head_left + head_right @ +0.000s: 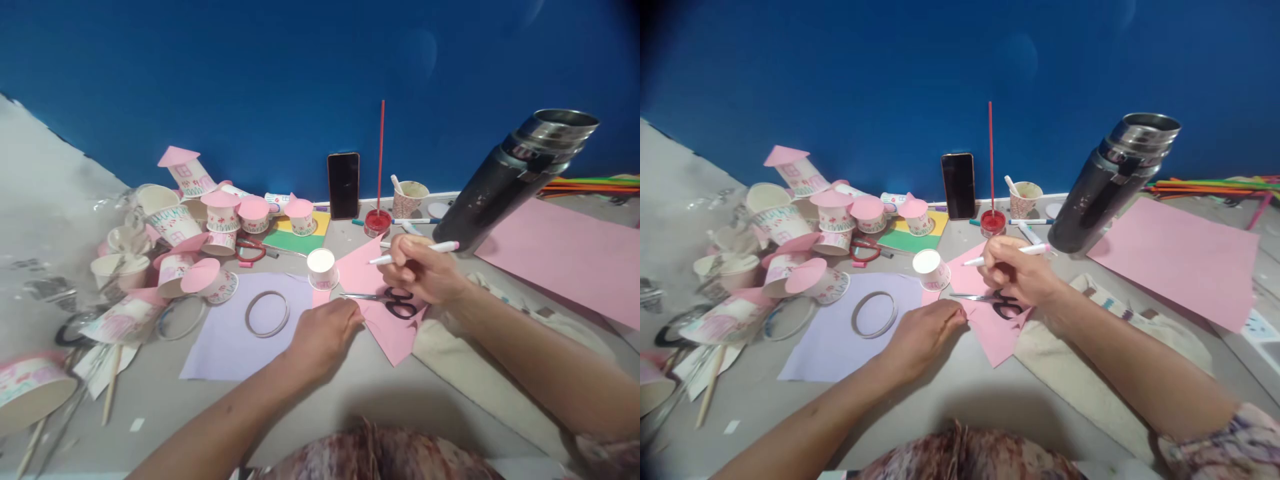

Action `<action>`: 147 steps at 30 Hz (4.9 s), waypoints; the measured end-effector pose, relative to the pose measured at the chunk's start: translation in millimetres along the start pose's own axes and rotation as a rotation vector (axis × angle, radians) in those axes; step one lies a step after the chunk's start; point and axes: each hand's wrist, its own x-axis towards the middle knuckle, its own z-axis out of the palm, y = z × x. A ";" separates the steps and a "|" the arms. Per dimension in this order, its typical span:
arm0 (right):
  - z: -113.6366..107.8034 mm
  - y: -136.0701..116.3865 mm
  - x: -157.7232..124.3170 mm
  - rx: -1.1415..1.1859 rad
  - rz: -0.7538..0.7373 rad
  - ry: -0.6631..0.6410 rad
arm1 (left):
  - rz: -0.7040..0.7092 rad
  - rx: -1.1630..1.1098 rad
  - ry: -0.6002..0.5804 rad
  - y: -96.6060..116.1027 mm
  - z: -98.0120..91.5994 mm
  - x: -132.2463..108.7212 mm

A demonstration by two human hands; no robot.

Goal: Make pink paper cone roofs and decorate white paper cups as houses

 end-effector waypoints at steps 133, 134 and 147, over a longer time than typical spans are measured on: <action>32.7 19.4 -36.7 -0.954 -0.669 0.281 | 0.103 -0.607 0.480 -33.1 -19.3 12.3; 32.6 19.2 -36.8 -0.954 -0.670 0.256 | 0.096 -0.601 0.471 -33.3 -19.4 12.1; 31.6 18.1 -35.0 -1.024 -0.694 0.050 | 0.061 -0.536 0.456 -27.9 -24.3 9.8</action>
